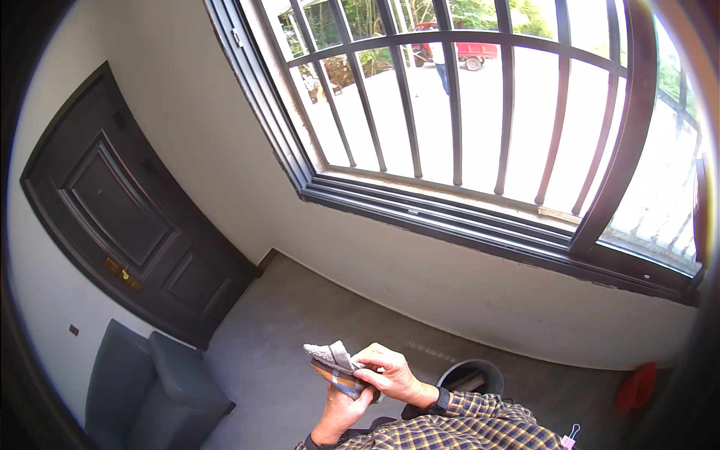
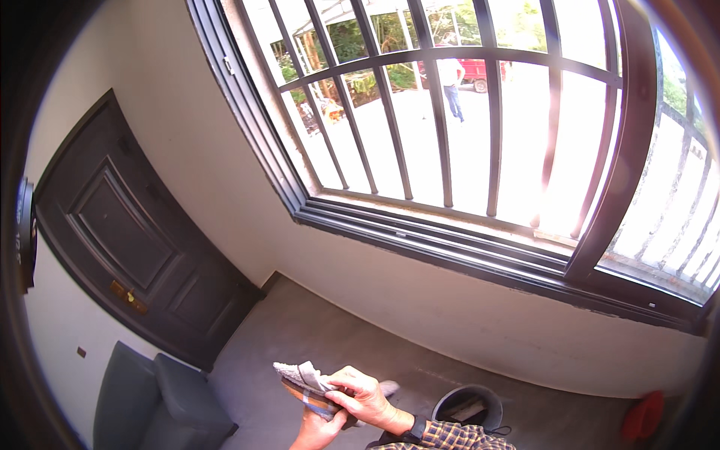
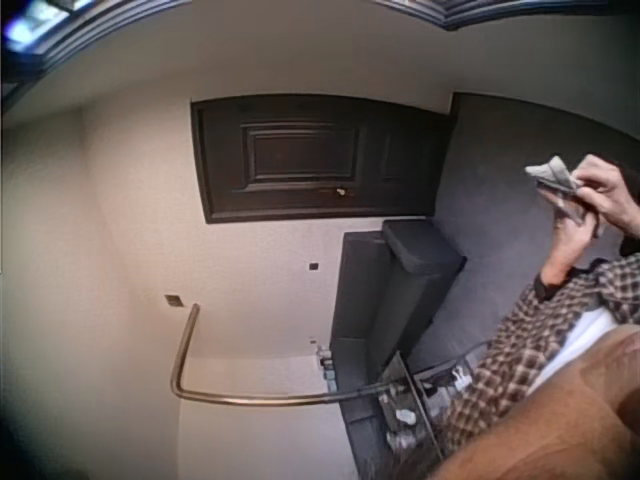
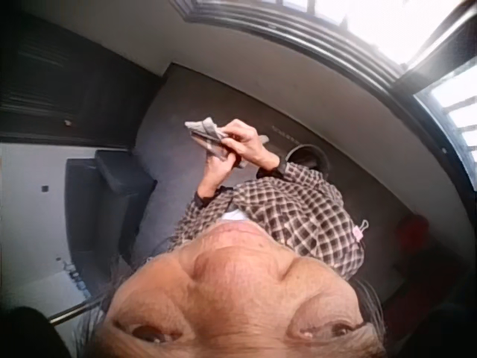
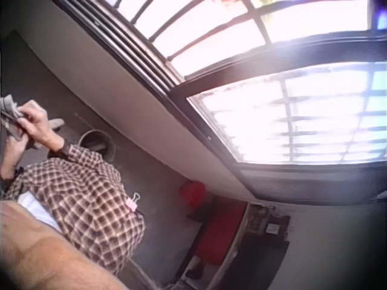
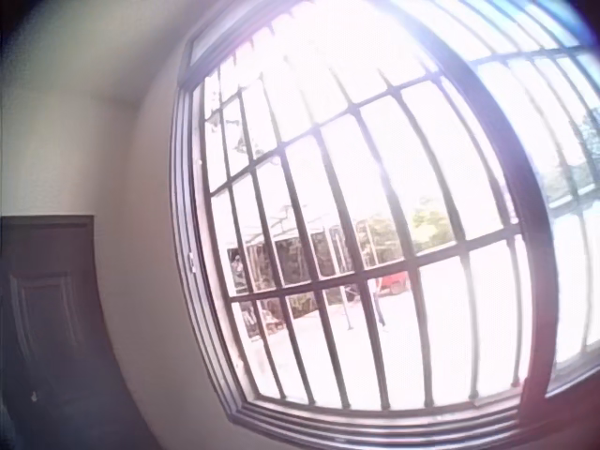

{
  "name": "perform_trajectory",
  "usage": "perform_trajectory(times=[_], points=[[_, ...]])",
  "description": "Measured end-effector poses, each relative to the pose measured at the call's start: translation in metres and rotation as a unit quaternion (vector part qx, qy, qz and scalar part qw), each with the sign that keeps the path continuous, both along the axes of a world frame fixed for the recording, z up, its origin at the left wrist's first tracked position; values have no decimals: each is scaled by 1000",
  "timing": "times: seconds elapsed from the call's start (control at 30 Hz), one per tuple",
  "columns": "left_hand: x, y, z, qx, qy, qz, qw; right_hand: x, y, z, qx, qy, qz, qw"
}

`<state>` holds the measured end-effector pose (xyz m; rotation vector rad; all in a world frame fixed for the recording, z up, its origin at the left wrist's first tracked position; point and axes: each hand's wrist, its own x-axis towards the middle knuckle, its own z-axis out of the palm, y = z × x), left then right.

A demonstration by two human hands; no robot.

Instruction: The person wipes a window track with a cloth and uses a metal spoon to scrape debris from the narrow grooves before sliding the window shut.

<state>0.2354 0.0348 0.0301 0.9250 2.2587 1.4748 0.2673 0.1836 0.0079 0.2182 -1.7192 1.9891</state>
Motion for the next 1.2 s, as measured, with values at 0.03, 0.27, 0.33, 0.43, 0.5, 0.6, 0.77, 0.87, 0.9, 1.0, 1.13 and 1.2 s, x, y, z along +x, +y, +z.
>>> perform_trajectory(times=[0.03,0.27,0.33,0.43,0.5,0.6,0.77,0.87,0.9,1.0,1.13,1.2], points=[[-1,2,4,8,48,20,999,-1,5,4,9,2,-6,1000],[-53,0,15,93,-68,-65,991,-23,11,29,-148,48,109,982],[-89,-5,21,38,-30,-147,988,-37,8,39,-143,73,101,982],[-112,-4,8,-6,-119,-233,965,-49,5,41,-236,86,110,962],[-124,-5,4,-36,-282,-275,918,-55,5,53,-300,59,116,945],[-135,27,20,-69,-440,-342,827,-62,26,54,-416,67,98,902],[-157,54,-9,-91,-425,-367,822,-43,73,46,-478,139,-35,867],[-164,70,-3,-29,-360,-381,851,-24,92,8,-537,152,-100,824],[-162,76,9,-24,-349,-396,849,-17,95,3,-545,157,-124,814],[-168,88,22,-59,-190,-444,873,7,99,-13,-525,160,-199,812],[-166,103,54,-137,-96,-425,889,32,92,-19,-490,141,-302,806],[-167,113,59,-142,-51,-448,881,39,89,-14,-476,147,-281,820]])
